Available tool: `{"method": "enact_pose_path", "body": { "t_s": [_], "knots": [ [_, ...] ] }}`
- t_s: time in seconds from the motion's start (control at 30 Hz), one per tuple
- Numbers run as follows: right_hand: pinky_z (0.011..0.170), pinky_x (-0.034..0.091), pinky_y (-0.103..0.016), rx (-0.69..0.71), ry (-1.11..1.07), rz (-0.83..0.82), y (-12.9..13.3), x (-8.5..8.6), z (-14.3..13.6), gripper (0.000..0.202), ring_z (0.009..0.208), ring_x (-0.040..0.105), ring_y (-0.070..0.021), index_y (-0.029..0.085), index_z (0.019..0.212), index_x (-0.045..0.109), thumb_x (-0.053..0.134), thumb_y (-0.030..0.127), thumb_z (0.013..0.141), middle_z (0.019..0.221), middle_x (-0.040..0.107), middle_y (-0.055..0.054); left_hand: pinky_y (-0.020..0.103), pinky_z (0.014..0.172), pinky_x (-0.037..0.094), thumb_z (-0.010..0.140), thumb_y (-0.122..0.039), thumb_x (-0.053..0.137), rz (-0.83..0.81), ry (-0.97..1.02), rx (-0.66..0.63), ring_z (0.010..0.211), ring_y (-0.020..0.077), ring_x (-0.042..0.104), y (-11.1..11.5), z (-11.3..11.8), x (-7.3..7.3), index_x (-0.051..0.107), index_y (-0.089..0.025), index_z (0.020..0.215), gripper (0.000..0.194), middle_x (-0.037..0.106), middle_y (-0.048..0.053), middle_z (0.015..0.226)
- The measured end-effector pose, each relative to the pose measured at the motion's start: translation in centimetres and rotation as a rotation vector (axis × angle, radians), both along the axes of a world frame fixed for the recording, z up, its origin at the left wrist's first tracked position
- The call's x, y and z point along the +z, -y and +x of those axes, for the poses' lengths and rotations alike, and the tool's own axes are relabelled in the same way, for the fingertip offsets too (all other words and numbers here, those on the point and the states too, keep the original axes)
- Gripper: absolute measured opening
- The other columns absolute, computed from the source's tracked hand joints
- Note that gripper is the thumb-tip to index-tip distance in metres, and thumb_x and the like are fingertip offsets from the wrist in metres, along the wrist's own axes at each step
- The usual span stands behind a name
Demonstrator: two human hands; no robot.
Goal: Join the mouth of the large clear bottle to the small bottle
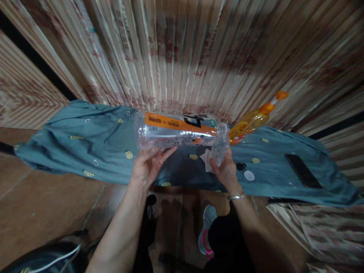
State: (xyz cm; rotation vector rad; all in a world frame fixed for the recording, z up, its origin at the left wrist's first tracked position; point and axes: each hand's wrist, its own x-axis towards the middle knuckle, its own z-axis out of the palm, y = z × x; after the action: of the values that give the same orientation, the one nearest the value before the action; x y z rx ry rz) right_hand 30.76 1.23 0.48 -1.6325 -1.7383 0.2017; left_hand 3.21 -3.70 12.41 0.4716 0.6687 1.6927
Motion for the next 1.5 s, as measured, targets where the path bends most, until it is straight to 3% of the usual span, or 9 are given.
{"method": "enact_pose_path", "body": {
  "t_s": [0.5,0.8,1.07,1.5],
  "knots": [
    [0.105,0.058,-0.066,0.016,-0.013,0.008,0.06,0.31,-0.12,0.086,0.135,0.065,-0.0439,0.002,0.159,0.032,0.057,0.046,0.089,0.145,0.064,-0.031,0.056,0.104,0.062,0.050,-0.024,0.101,0.000,-0.012,-0.016,0.097,0.0265,0.078,-0.02,-0.10,-0.25,0.073,-0.024,0.078,0.039,0.080,0.001,0.085],
    [0.105,0.059,-0.063,-0.021,0.007,-0.017,0.18,0.51,-0.23,0.088,0.133,0.067,-0.0409,0.004,0.159,0.032,0.056,0.048,0.088,0.143,0.066,-0.030,0.052,0.097,0.065,0.047,-0.024,0.101,-0.008,0.011,-0.004,0.096,0.0278,0.078,-0.05,0.11,-0.08,0.072,-0.023,0.076,0.041,0.080,0.003,0.088],
    [0.105,0.059,-0.062,-0.009,0.023,-0.006,0.10,0.42,-0.12,0.088,0.134,0.067,-0.0406,0.002,0.158,0.032,0.055,0.048,0.087,0.143,0.066,-0.031,0.056,0.106,0.061,0.054,-0.026,0.097,-0.014,-0.024,-0.009,0.101,0.0300,0.078,0.08,0.14,0.00,0.072,-0.023,0.081,0.036,0.079,0.004,0.089],
    [0.102,0.061,-0.063,-0.006,0.047,0.008,0.18,0.25,-0.18,0.086,0.128,0.070,-0.0407,0.003,0.160,0.031,0.055,0.048,0.090,0.145,0.065,-0.031,0.059,0.107,0.059,0.054,-0.027,0.097,-0.010,-0.025,-0.019,0.106,0.0332,0.077,-0.01,0.00,-0.12,0.069,-0.024,0.077,0.037,0.079,0.004,0.087]
  ]
}}
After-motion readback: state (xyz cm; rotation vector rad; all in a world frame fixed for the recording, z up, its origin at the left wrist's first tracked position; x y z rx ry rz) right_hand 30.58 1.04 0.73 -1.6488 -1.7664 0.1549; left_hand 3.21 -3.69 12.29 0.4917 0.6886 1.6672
